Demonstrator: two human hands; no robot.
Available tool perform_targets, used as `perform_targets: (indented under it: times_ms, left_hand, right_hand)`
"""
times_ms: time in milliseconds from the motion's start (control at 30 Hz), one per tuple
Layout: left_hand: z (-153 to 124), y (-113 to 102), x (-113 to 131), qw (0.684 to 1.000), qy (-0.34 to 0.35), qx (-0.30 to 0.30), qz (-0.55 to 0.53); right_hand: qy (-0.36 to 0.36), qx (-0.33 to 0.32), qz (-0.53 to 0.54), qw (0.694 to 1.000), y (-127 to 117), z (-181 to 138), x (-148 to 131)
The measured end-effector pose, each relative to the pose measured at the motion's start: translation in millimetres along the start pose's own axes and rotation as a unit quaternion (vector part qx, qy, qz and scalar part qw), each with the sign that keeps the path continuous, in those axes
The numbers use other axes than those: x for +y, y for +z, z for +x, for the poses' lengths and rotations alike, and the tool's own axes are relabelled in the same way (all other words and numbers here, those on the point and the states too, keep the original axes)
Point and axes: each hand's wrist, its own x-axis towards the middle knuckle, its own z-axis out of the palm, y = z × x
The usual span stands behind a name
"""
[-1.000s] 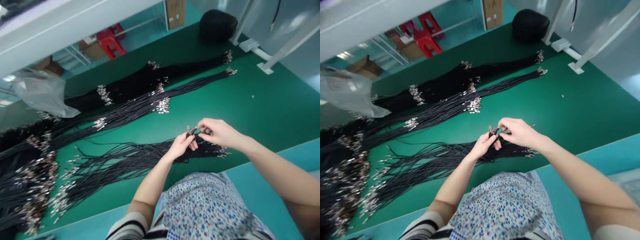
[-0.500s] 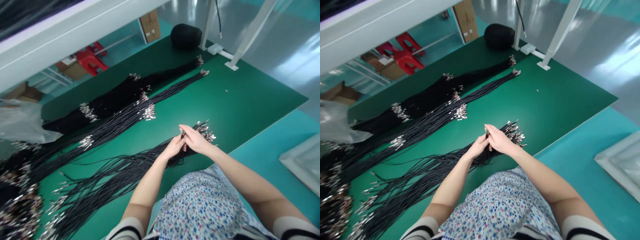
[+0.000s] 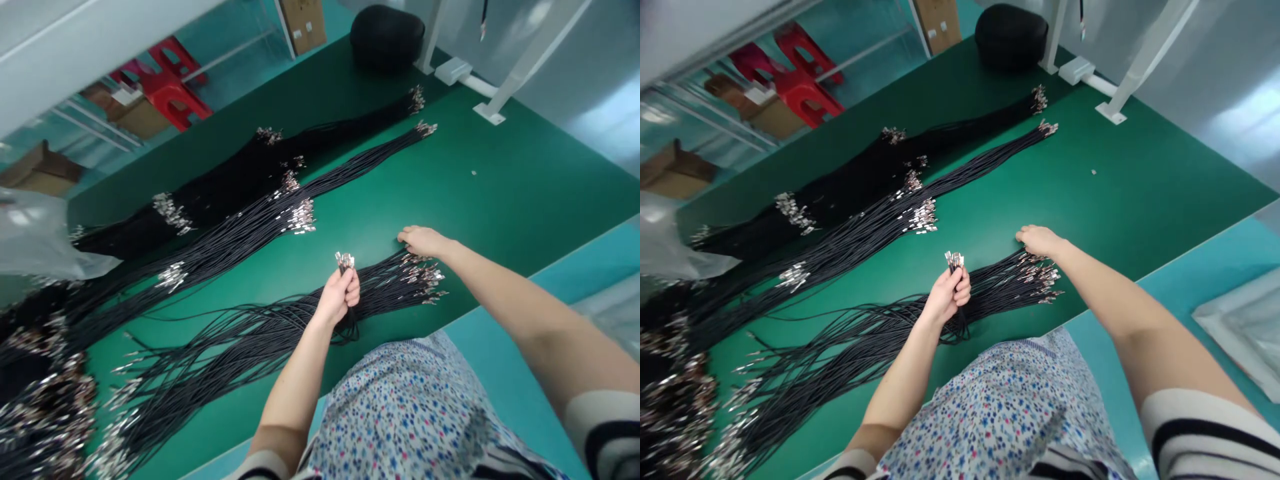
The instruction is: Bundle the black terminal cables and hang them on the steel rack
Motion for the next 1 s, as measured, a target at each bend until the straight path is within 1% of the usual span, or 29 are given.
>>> perform_targets:
  times_ms: [100,167,233,300,333,400,433,467,500,567,633,667,767,833,900,967,1000]
  left_hand:
    - [10,6,11,0.999,0.039,0.038,0.003]
    - [14,10,18,0.996,0.064,0.054,0.019]
    - [17,14,24,0.993,0.087,0.066,0.048]
    - [20,16,29,0.983,0.123,0.083,0.106]
    - [21,16,30,0.973,0.149,0.093,0.15]
    - [23,18,33,0.938,0.215,0.105,0.25]
    - [23,20,33,0.92,0.244,0.1,0.291]
    - [21,22,33,0.908,0.262,0.085,0.316]
    - [19,24,32,0.907,0.262,0.059,0.325]
    - [11,28,30,0.927,0.219,-0.011,0.304]
    - [0,30,26,0.953,0.161,-0.062,0.249]
    - [-6,30,24,0.964,0.141,-0.071,0.216]
    - [-19,27,17,0.983,0.118,-0.052,0.128]
    - [-23,26,14,0.989,0.103,-0.043,0.097]
    - [-25,25,12,0.992,0.081,-0.055,0.074]
    - [-25,25,12,0.994,0.058,-0.073,0.057]
    - [-24,26,12,0.994,0.049,-0.076,0.053]
  right_hand:
    - [-0.033,-0.071,-0.043,0.996,-16,6,-3]
    - [-0.033,-0.086,-0.035,0.995,-29,6,-2]
    - [-0.028,-0.067,-0.007,0.997,-48,2,0]
    - [-0.045,-0.015,0.016,0.999,-72,-8,-5]
    - [-0.067,0.014,0.023,0.997,-86,-15,-11]
    - [-0.127,0.052,0.035,0.99,-115,-32,-32]
    - [-0.157,0.061,0.043,0.985,-128,-40,-46]
    - [-0.185,0.063,0.057,0.979,-139,-47,-60]
    - [-0.207,0.064,0.078,0.973,-148,-53,-73]
    - [-0.221,0.078,0.131,0.963,-160,-60,-95]
    - [-0.205,0.1,0.174,0.958,-162,-60,-109]
    - [-0.193,0.108,0.185,0.958,-161,-58,-115]
    - [-0.184,0.116,0.17,0.961,-153,-54,-128]
    - [-0.188,0.128,0.141,0.964,-149,-53,-135]
    - [-0.196,0.145,0.141,0.96,-143,-54,-135]
    - [-0.202,0.15,0.2,0.947,-132,-52,-122]
    - [-0.189,0.15,0.243,0.94,-123,-50,-112]
